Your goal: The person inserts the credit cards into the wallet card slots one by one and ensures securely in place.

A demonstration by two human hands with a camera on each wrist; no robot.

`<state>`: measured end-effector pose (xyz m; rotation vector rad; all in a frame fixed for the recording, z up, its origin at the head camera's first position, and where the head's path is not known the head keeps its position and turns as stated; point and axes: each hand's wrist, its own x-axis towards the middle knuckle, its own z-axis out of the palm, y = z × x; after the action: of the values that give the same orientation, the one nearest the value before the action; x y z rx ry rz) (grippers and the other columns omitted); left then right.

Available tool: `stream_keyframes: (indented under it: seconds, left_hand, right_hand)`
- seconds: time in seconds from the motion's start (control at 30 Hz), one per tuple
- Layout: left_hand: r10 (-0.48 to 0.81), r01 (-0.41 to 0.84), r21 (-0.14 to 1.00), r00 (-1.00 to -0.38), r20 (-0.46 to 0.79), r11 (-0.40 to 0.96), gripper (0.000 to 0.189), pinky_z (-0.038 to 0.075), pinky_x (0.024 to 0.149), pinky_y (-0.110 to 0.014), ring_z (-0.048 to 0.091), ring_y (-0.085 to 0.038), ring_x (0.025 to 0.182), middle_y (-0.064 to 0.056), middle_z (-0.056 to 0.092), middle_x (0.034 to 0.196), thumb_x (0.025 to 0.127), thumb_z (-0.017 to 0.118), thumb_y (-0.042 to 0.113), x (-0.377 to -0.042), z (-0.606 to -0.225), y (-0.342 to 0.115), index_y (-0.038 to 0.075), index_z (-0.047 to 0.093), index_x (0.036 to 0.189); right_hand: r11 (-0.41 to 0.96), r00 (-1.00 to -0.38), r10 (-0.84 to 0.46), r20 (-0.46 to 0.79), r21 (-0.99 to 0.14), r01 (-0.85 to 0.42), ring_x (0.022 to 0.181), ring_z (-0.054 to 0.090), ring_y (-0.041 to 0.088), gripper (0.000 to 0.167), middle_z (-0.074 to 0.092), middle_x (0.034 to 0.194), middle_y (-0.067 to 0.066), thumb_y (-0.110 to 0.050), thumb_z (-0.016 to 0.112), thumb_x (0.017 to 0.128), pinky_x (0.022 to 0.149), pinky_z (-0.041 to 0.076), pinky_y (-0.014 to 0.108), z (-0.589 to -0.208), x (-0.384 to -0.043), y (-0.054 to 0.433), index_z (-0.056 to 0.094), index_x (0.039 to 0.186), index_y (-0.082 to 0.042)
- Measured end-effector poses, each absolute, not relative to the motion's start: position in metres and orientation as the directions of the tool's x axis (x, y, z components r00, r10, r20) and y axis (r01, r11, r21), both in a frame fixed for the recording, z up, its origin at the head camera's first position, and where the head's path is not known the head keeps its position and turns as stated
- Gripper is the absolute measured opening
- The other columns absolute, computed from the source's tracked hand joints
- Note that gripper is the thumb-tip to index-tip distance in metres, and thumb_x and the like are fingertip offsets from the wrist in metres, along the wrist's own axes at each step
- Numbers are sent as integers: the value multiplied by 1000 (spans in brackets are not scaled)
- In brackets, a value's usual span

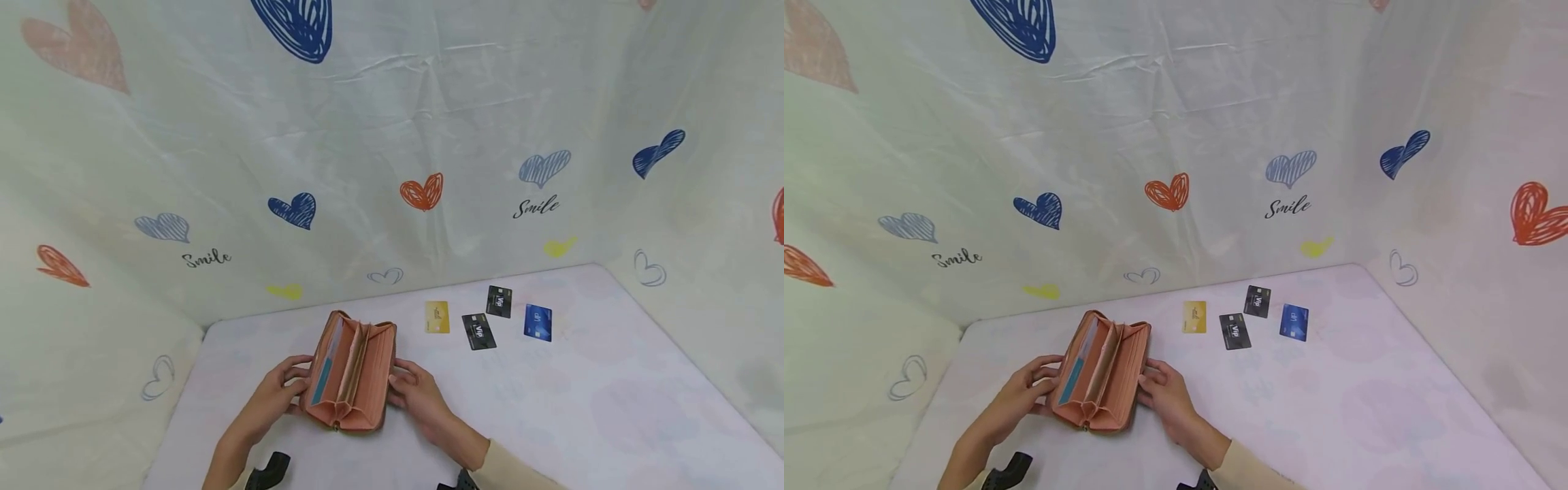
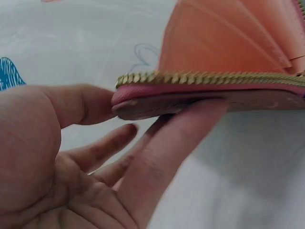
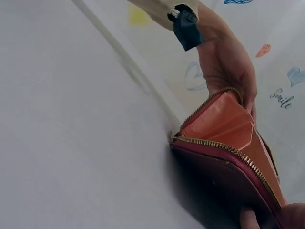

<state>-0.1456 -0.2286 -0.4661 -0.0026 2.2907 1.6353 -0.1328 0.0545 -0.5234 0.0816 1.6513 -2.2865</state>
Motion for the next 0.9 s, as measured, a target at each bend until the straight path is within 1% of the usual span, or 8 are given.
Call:
stream_keyframes:
  seconds: [0.1, 0.27, 0.33, 0.4, 0.57, 0.67, 0.8, 0.9]
  left_hand:
    - [208, -194, 914, -937, -280, 357, 54, 61, 63, -36, 68, -22, 87, -20, 66, 125, 105, 56, 7, -149, -463, -228, -7, 39, 155]
    - [261, -154, 913, -928, -265, 379, 57, 63, 70, -38, 72, -25, 98, -28, 64, 131, 109, 58, 17, -162, -463, -226, -11, 38, 155]
    - [274, -138, 915, -928, -254, 379, 60, 64, 73, -40, 73, -27, 100, -31, 64, 132, 109, 58, 17, -167, -463, -226, -14, 36, 155]
    - [267, -143, 917, -930, -253, 372, 59, 64, 74, -40, 73, -27, 100, -31, 64, 132, 108, 57, 15, -169, -464, -226, -15, 35, 155]
    - [199, -198, 926, -942, -270, 323, 55, 64, 72, -39, 73, -24, 95, -28, 67, 130, 107, 54, 9, -166, -466, -225, -14, 37, 154]
    - [122, -240, 929, -952, -282, 281, 53, 63, 71, -37, 73, -22, 94, -27, 67, 129, 106, 55, 7, -161, -468, -224, -10, 39, 154]
    - [24, -286, 931, -954, -299, 225, 54, 63, 71, -36, 73, -21, 96, -27, 65, 134, 107, 57, 8, -152, -472, -222, -5, 39, 156]
    - [-20, -304, 935, -952, -305, 182, 55, 63, 73, -34, 72, -18, 98, -24, 66, 132, 107, 58, 9, -144, -475, -219, -3, 37, 157]
  right_hand:
    - [-276, -947, -222, -233, -916, 291, 123, 67, 28, 52, 59, 143, 30, -3, 54, 108, 98, 59, 40, -525, -131, 54, 37, 154, 13]
    - [-259, -950, -191, -247, -921, 292, 119, 70, 27, 52, 63, 139, 28, -4, 58, 107, 95, 61, 40, -526, -130, 52, 40, 153, 12]
    - [-258, -952, -182, -244, -923, 286, 117, 71, 25, 51, 64, 137, 28, -4, 59, 106, 94, 61, 40, -527, -131, 50, 42, 152, 11]
    - [-261, -954, -175, -242, -923, 282, 114, 71, 23, 51, 65, 136, 28, -4, 60, 106, 92, 62, 40, -527, -132, 48, 43, 151, 11]
    - [-258, -967, -133, -218, -934, 246, 103, 72, 17, 45, 69, 129, 24, -2, 62, 104, 83, 63, 35, -525, -142, 43, 50, 146, 10]
    - [-247, -975, -113, -191, -945, 214, 98, 72, 14, 42, 72, 124, 22, 0, 62, 103, 80, 63, 32, -525, -152, 43, 53, 143, 11]
    - [-208, -969, -142, -201, -951, 228, 98, 73, 13, 40, 74, 121, 19, -2, 62, 104, 82, 62, 31, -523, -156, 46, 55, 142, 10]
    - [-164, -956, -191, -221, -953, 253, 101, 73, 16, 40, 74, 120, 17, -5, 61, 105, 84, 62, 32, -520, -151, 51, 56, 142, 10]
